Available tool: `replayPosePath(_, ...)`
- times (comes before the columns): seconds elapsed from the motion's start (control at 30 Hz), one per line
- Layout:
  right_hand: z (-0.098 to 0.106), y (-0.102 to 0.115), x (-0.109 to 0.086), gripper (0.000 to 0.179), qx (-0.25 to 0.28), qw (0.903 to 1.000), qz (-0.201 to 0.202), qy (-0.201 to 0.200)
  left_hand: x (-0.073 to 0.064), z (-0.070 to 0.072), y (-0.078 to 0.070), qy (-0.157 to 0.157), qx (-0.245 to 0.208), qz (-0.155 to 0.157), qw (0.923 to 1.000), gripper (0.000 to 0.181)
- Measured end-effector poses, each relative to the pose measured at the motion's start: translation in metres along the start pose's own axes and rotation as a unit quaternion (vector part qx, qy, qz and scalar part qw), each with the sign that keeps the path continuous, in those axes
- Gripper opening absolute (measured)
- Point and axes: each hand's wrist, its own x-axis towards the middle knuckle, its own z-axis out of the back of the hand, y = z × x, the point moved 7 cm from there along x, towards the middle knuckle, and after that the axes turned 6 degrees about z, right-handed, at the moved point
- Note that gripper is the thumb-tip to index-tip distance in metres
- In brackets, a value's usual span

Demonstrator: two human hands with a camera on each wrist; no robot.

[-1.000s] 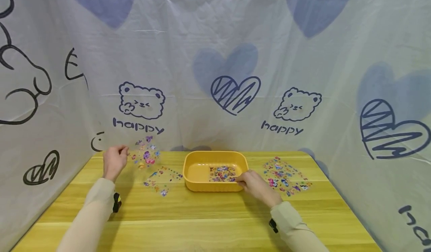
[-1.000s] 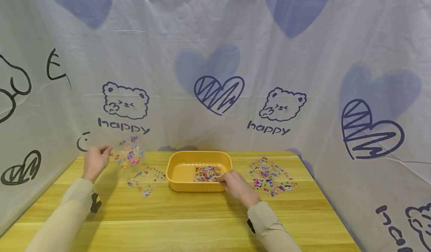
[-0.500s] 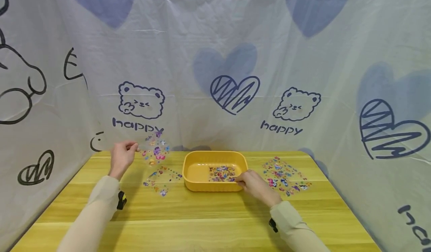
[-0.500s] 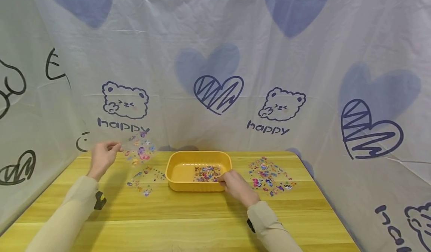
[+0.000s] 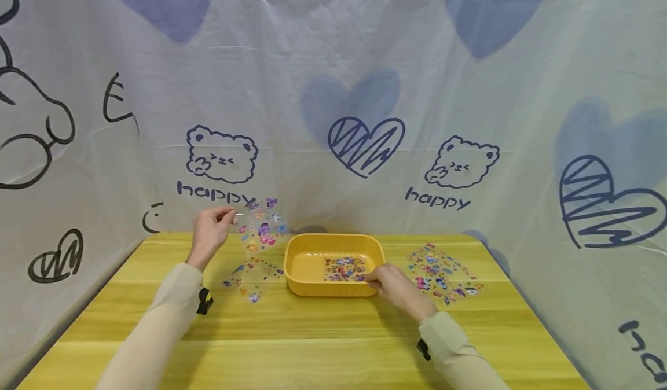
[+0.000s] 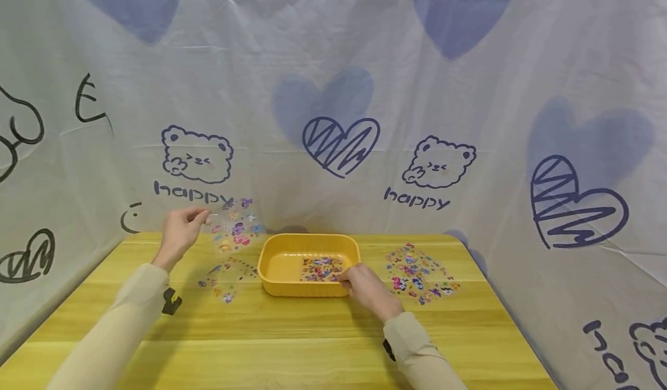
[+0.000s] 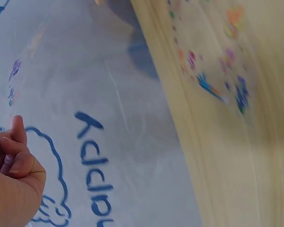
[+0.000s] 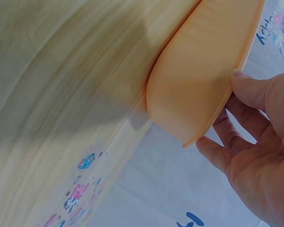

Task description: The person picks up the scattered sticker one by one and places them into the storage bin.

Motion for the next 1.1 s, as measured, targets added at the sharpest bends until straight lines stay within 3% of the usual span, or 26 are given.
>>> replayPosePath(0.2, 0.000, 0.000, -0.001, 0.018, -0.006, 1.0000, -0.001, -0.001, -0.005, -0.021, -0.020, 0.005, -0.025, -0.024, 0.9994, 0.025)
replayPosePath(0.47, 0.001, 0.000, -0.001, 0.018, -0.001, 1.0000, 0.003, -0.001, -0.013, -0.062, -0.041, 0.036, -0.022, -0.053, 0.9977, 0.024)
replayPosePath(0.73, 0.000, -0.001, 0.000, 0.018, -0.003, 1.0000, 0.005, 0.000, -0.018, -0.087, -0.062, 0.051, -0.046, -0.069, 0.9953, 0.022)
replayPosePath(0.9, 0.000, -0.002, 0.001, 0.017, -0.011, 0.9999, -0.001, -0.001, -0.024, -0.104, -0.069, 0.076, -0.041, -0.069, 0.9938, 0.022)
replayPosePath(1.1, -0.001, -0.002, 0.001, 0.018, -0.008, 1.0000, 0.003, 0.002, -0.035, -0.128, -0.070, 0.129, -0.032, -0.065, 0.9889, 0.023)
